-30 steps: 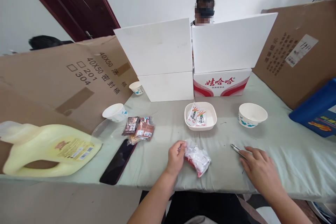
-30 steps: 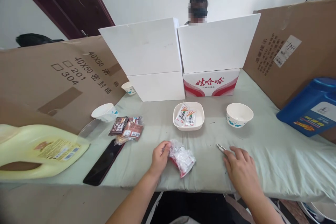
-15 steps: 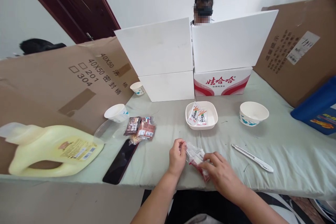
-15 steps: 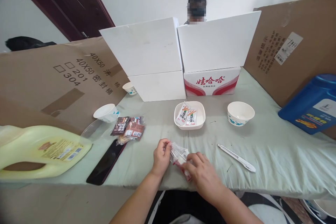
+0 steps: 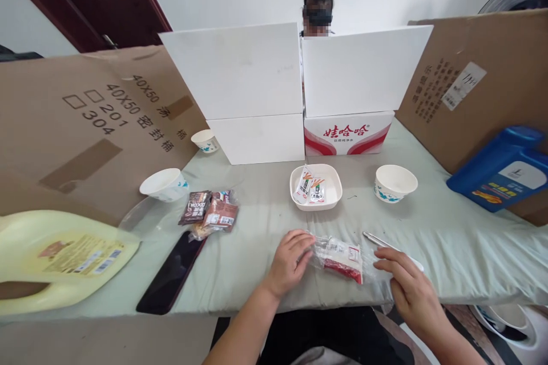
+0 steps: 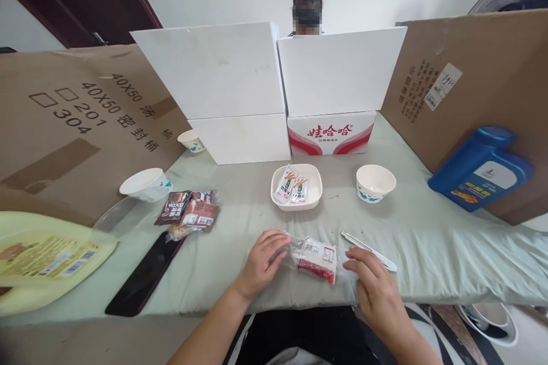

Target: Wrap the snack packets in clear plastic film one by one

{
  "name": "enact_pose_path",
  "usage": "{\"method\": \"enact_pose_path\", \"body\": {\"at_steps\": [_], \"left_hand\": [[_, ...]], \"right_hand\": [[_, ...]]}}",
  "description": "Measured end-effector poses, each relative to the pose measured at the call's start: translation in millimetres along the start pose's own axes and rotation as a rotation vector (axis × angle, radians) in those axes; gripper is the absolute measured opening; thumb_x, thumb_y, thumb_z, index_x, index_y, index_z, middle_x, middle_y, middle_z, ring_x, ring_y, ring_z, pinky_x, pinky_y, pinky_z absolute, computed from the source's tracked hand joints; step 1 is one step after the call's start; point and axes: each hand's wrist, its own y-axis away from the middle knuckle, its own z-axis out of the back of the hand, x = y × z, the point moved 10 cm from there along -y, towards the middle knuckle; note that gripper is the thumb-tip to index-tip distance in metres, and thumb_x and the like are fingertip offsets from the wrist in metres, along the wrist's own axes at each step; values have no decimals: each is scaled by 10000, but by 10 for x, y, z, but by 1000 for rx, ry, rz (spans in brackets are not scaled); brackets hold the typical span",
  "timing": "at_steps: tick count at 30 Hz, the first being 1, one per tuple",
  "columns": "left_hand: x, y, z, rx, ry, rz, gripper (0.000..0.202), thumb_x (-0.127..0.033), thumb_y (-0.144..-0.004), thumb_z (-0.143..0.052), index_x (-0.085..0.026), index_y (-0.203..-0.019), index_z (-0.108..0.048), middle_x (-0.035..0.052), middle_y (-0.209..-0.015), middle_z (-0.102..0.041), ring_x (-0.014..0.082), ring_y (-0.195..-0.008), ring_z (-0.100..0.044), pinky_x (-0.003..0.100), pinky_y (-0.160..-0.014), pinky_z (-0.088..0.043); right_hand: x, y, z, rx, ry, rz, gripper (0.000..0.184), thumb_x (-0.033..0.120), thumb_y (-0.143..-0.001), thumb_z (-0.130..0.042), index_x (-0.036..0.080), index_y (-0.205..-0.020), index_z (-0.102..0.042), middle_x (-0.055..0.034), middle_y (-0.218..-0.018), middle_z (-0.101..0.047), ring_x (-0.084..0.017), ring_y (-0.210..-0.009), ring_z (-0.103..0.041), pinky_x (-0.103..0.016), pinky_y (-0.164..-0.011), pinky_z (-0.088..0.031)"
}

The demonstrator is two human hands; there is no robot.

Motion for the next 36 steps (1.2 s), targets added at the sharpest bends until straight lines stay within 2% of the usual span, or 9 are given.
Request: {"method": "enact_pose_path", "body": {"at_steps": [5,10,13,18,23,27,29,32,36], "left_hand": [[-55,-26,-95,75,-93,-11,225,-196,-871,-593,-207,-1090,-645,52,-881,-668,229,-969,-557,417,-868,-488],[-426,123,229,-36,-147,-114,202,-49,-857,-521,-197,-886,-655,36,-828,-649,217,-1008,-550,400,-895,-446],[-656,306,148,186,-114,-129,210,-41,-866,-482,-185,-873,-634,41,-862,-648,194,-956,-568,358,-857,-466],[-707,542,-107,480,-70,-22,129,-308,-868,-598,-182,-855,-623,46,-841,-649,198,-824,-592,348,-767,-524],[-526,421,-15,308,-247,38,329,-211,-921,-505,-190,-1247,-541,135,-1377,-495,261,-1184,-533,421,-958,-498],[-504,312,-5,234,-256,46,659,-220,-853,-622,-208,-1443,-330,151,-1520,-299,308,-1369,-345,486,-1037,-440],[-482,265,-88,265,-213,46,687,-240,-793,-695,-234,-1410,-392,130,-1488,-365,324,-1372,-337,521,-1054,-413],[-276,187,-139,209,-123,127,305,-208,-845,-618,-235,-1148,-620,95,-1215,-625,278,-1195,-537,472,-988,-469],[367,287,35,-129,73,503,196,-293,-932,-480,-185,-878,-634,34,-725,-669,170,-694,-650,297,-674,-537]], "right_hand": [[-9,-138,-338,218,38,-120,404,354,-909,-506,249,-1299,-493,-58,-1041,-662,-173,-803,-653,-302,-692,-532],[355,-126,-222,230,103,131,178,205,-928,-457,237,-931,-632,-54,-953,-650,-208,-955,-595,-413,-904,-443],[590,-15,-146,341,37,213,152,169,-909,-472,233,-925,-609,-42,-985,-654,-209,-1024,-576,-414,-953,-413],[565,269,-463,695,-4,86,101,241,-902,-520,238,-827,-588,0,-811,-647,-174,-745,-622,-292,-644,-468],[255,189,-516,525,136,-25,249,196,-965,-343,231,-1014,-585,-39,-922,-648,-170,-723,-642,-298,-615,-479],[233,46,-410,347,127,26,264,235,-943,-433,219,-1181,-548,-90,-1130,-629,-215,-1001,-613,-361,-832,-502],[282,13,-465,353,102,82,351,245,-895,-523,229,-1245,-527,-96,-1253,-589,-242,-1148,-549,-405,-950,-462],[330,-30,-630,405,87,126,539,222,-822,-594,251,-1345,-468,-85,-1409,-486,-272,-1290,-440,-453,-1036,-401],[286,-137,-763,482,42,55,559,201,-794,-596,244,-1341,-489,-90,-1376,-519,-283,-1255,-461,-486,-1035,-386]]}}
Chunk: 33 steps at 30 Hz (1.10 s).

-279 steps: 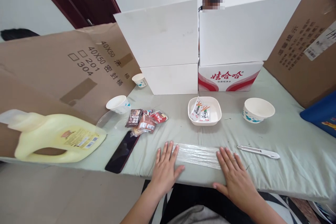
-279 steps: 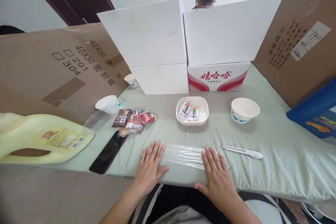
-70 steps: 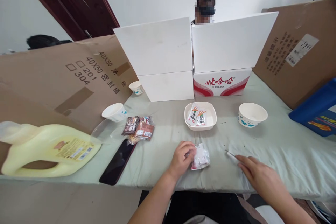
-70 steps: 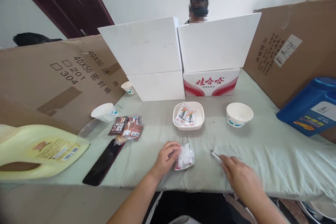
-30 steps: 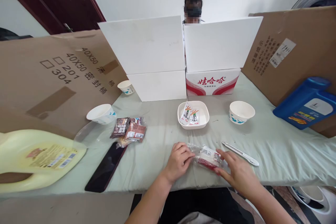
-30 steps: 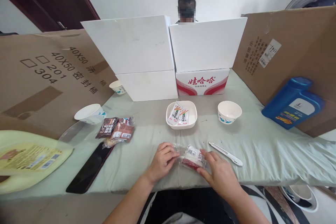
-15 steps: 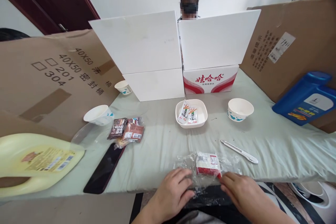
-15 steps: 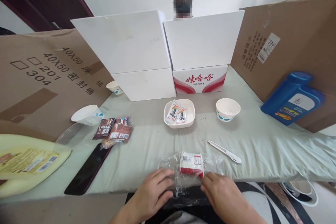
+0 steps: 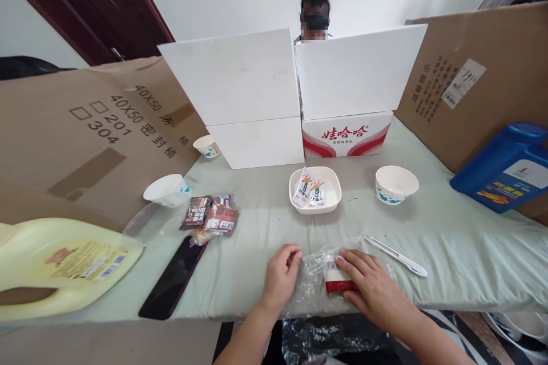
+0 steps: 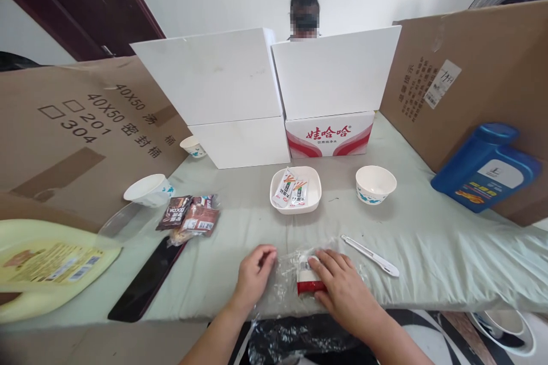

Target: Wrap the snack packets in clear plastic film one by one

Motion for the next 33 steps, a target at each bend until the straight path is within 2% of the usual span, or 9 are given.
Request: {"method": "enact_pose_path", "body": {"at_steps": [4,8,12,15,19,22,25,28,33], "left_hand": [[335,22,94,-132,184,196,267,-412,-916,-499,-167,-936,-601,3,-667,-627,147,-585,-611,256,-592,-501],[-33,19,-85,123,132,-51,335,-479,-907,-518,-173,-950,-649,62,-825,-656,179,-744,-603,289,-678,-489],[-343,59,-207,234,-58,-264,405,-537,-779,-677,-179,-970,-683,86,-877,-656,239,-834,-572,384,-755,-486],[-334,56,-231,213,-159,-259,183,-374,-836,-660,-202,-884,-701,67,-862,-636,218,-828,-564,363,-734,-489],[-314,48,-173,174,-126,-254,198,-259,-929,-518,-189,-856,-688,62,-838,-639,193,-813,-570,342,-725,-489],[-319,42,-142,170,-85,-244,229,-259,-951,-476,-176,-855,-667,61,-823,-649,190,-813,-576,339,-731,-489],[-322,51,-161,154,-88,-240,244,-266,-961,-457,-170,-847,-651,59,-803,-651,191,-795,-577,339,-725,-483],[-261,28,-171,130,-136,-204,251,-271,-967,-441,-173,-854,-643,53,-794,-655,191,-786,-587,332,-720,-483],[-156,-239,144,78,-240,-120,209,-244,-942,-450,-191,-876,-640,26,-813,-672,170,-736,-625,290,-674,-496]], "right_hand": [[-75,-81,136,75,-215,-29,487,212,-754,-629,248,-1236,-569,-74,-1181,-620,-257,-1108,-546,-454,-985,-425],[-257,-280,401,26,-602,-45,478,311,-780,-640,233,-1243,-549,-85,-1204,-607,-227,-1072,-576,-387,-935,-467],[-593,-798,664,-230,-852,-132,506,477,-821,-594,198,-1237,-523,-104,-1187,-623,-227,-1019,-601,-390,-865,-496],[-852,-1234,772,-435,-712,-278,553,504,-799,-598,173,-1234,-516,-122,-1177,-619,-238,-1020,-592,-408,-853,-498],[-768,-1545,827,-512,-369,-234,516,470,-820,-555,130,-1207,-545,-175,-1226,-581,-299,-1135,-528,-499,-943,-440],[-527,-1303,783,-529,-321,-111,334,375,-879,-500,165,-1124,-587,-136,-1174,-609,-264,-1149,-512,-463,-987,-406],[-79,-728,707,-560,-190,169,211,231,-914,-467,187,-1085,-583,-88,-984,-643,-200,-948,-557,-369,-855,-455],[308,-208,389,-412,-11,413,187,156,-905,-478,195,-1052,-587,-34,-807,-622,-160,-759,-532,-307,-719,-439],[195,6,9,-190,112,261,182,193,-919,-473,203,-1036,-612,-55,-923,-646,-182,-862,-568,-335,-779,-447]]}}
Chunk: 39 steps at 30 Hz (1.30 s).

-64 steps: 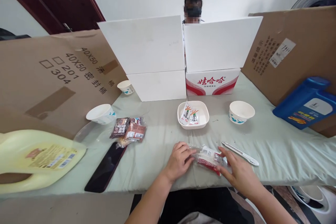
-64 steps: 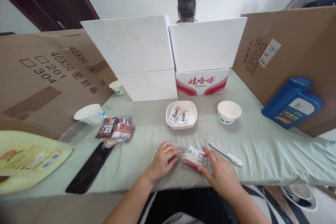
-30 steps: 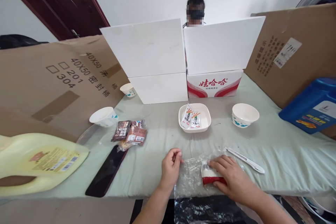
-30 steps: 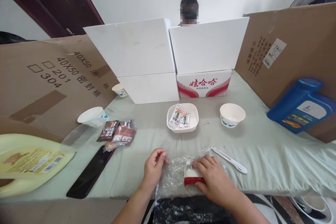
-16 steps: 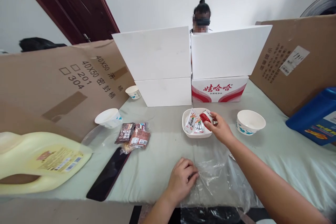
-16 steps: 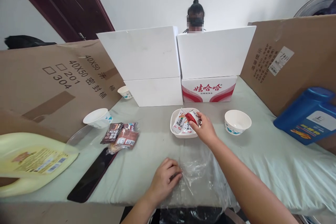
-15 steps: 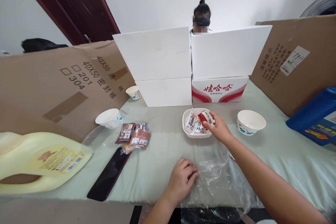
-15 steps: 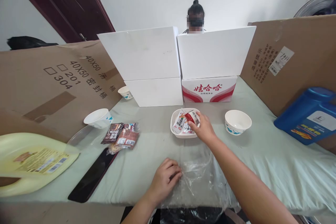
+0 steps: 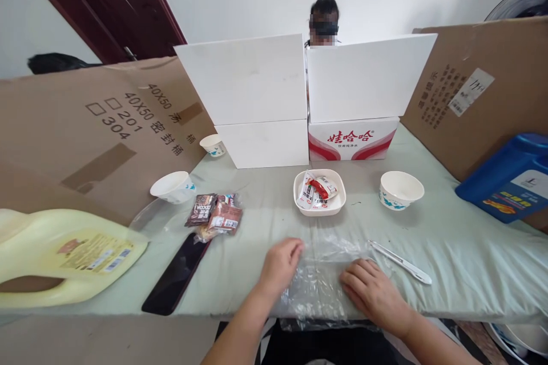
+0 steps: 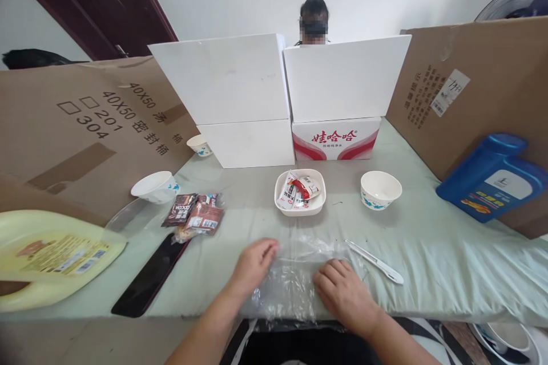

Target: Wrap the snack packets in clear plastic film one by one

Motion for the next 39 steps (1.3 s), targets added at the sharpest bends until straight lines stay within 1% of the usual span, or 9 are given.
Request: {"method": "enact_pose_path", "body": {"at_steps": [3,5,9,13,18,21,26,32,39], "left_hand": [[-56,-39,563,-326,-134,46,187,-263,-924,-473,-169,-985,-623,70,-906,-655,198,-802,-621,324,-710,-508],[-330,28,667,-396,-143,-73,194,-241,-926,-464,-166,-1023,-615,81,-910,-643,198,-822,-613,330,-734,-511],[-919,246,-58,112,-115,-500,287,-260,-924,-497,-224,-1190,-598,92,-1129,-655,222,-1069,-601,375,-911,-498],[-438,234,-471,311,-352,-324,628,-478,-874,-583,-262,-1432,-391,120,-1497,-382,355,-1408,-269,600,-1076,-310],[129,296,-300,288,-449,-172,655,-488,-890,-557,-256,-1462,-338,121,-1536,-312,352,-1430,-213,595,-1106,-259],[69,507,-29,220,-407,-220,537,-381,-916,-538,-238,-1418,-412,123,-1492,-386,330,-1412,-267,564,-1105,-300],[-174,939,174,311,-240,-367,604,-388,-785,-701,-227,-1332,-501,140,-1379,-505,341,-1344,-386,527,-1050,-421],[-234,1053,158,379,-185,-402,315,-124,-884,-527,-260,-1153,-618,66,-1287,-607,259,-1305,-468,492,-1071,-412],[-131,801,334,346,205,-27,209,-246,-965,-420,-195,-899,-612,1,-712,-650,123,-628,-633,215,-617,-534]], "right_hand": [[-145,13,-88,34,49,-92,332,277,-907,-508,218,-1229,-568,-102,-1243,-596,-261,-1151,-515,-450,-958,-400],[-218,11,-160,48,91,-127,514,396,-881,-541,242,-1367,-475,-116,-1417,-474,-337,-1316,-374,-544,-1019,-334],[-282,-4,-294,55,133,-174,791,609,-816,-541,253,-1482,-307,-135,-1550,-264,-432,-1416,-124,-670,-1045,-211],[-324,-17,-407,134,95,-208,852,709,-791,-495,261,-1487,-296,-125,-1555,-254,-434,-1425,-84,-678,-1067,-158],[-644,196,-273,108,128,-344,827,712,-794,-495,215,-1447,-389,-142,-1528,-315,-397,-1421,-172,-618,-1079,-242],[-709,428,-45,15,117,-321,668,604,-863,-497,222,-1408,-444,-123,-1495,-382,-326,-1412,-253,-542,-1076,-327],[-346,701,69,101,-58,-62,816,630,-758,-635,235,-1433,-399,-115,-1464,-431,-307,-1399,-298,-503,-1101,-336],[-159,707,101,52,-139,-69,294,172,-919,-479,254,-1179,-589,-73,-1215,-641,-222,-1270,-488,-429,-1035,-410],[-296,591,275,-5,-511,-309,186,236,-964,-396,236,-1032,-569,-35,-875,-647,-151,-808,-626,-278,-707,-513]]}}
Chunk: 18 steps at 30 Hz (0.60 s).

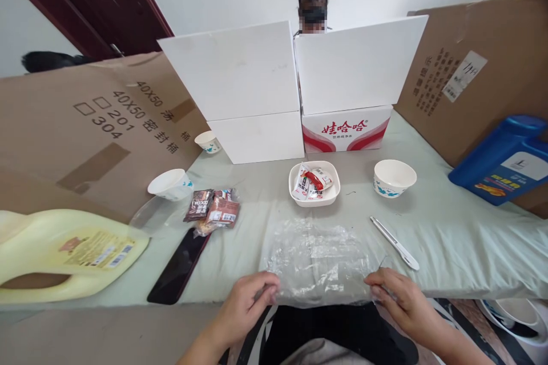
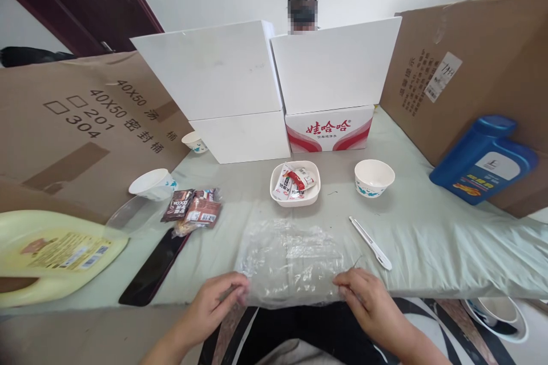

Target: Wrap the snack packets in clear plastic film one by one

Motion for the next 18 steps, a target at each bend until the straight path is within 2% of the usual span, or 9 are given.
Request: {"method": "enact_pose_path", "body": {"at_steps": [2,5,7,10,12,14,16,18], "left_hand": [[33,-87,81,-37,-5,29,210,-260,-963,-425,-193,-897,-612,7,-741,-653,129,-663,-636,223,-641,-534],[50,-268,162,-97,-120,-33,197,-229,-948,-424,-192,-911,-614,61,-959,-687,185,-968,-642,311,-854,-531],[97,-390,128,-108,-217,-66,189,-187,-926,-420,-190,-891,-606,85,-1139,-661,219,-1177,-558,386,-981,-480],[227,-508,-43,-71,-379,-58,172,-124,-864,-441,-189,-819,-593,89,-1335,-569,263,-1342,-408,476,-1061,-413],[294,-516,-141,-60,-451,-46,168,-108,-842,-445,-184,-794,-587,91,-1429,-482,293,-1407,-298,513,-1082,-381],[336,-477,-178,-68,-480,-25,166,-107,-840,-438,-180,-785,-577,97,-1482,-413,312,-1436,-222,524,-1078,-380],[357,-416,-175,-63,-481,6,157,-106,-828,-441,-180,-778,-569,97,-1494,-392,323,-1440,-204,525,-1067,-391],[350,-355,-141,-43,-458,35,147,-108,-815,-451,-185,-778,-571,92,-1471,-426,326,-1427,-238,528,-1066,-388]], "right_hand": [[50,-87,37,-2,-41,-5,192,258,-966,-392,232,-1025,-573,-47,-909,-640,-158,-846,-622,-285,-736,-515],[184,-295,-5,33,-92,37,207,283,-969,-383,220,-997,-578,-81,-996,-633,-179,-959,-604,-325,-835,-506],[223,-465,-104,77,-131,33,210,300,-966,-387,215,-953,-579,-89,-1048,-633,-182,-1007,-595,-339,-874,-499],[188,-697,-332,169,-158,28,205,306,-944,-420,208,-862,-579,-96,-1137,-633,-194,-1098,-576,-363,-931,-484],[74,-810,-426,172,-76,23,203,301,-924,-441,197,-829,-587,-119,-1266,-585,-243,-1255,-477,-440,-1025,-418],[-127,-872,-412,94,78,-31,211,297,-910,-446,187,-815,-599,-133,-1402,-482,-299,-1384,-307,-536,-1094,-307],[-317,-857,-345,10,206,-96,215,296,-899,-447,184,-807,-606,-131,-1477,-393,-326,-1428,-199,-583,-1107,-250],[-411,-787,-288,-23,260,-112,210,299,-890,-454,189,-803,-610,-120,-1498,-367,-326,-1438,-170,-588,-1109,-245]]}}
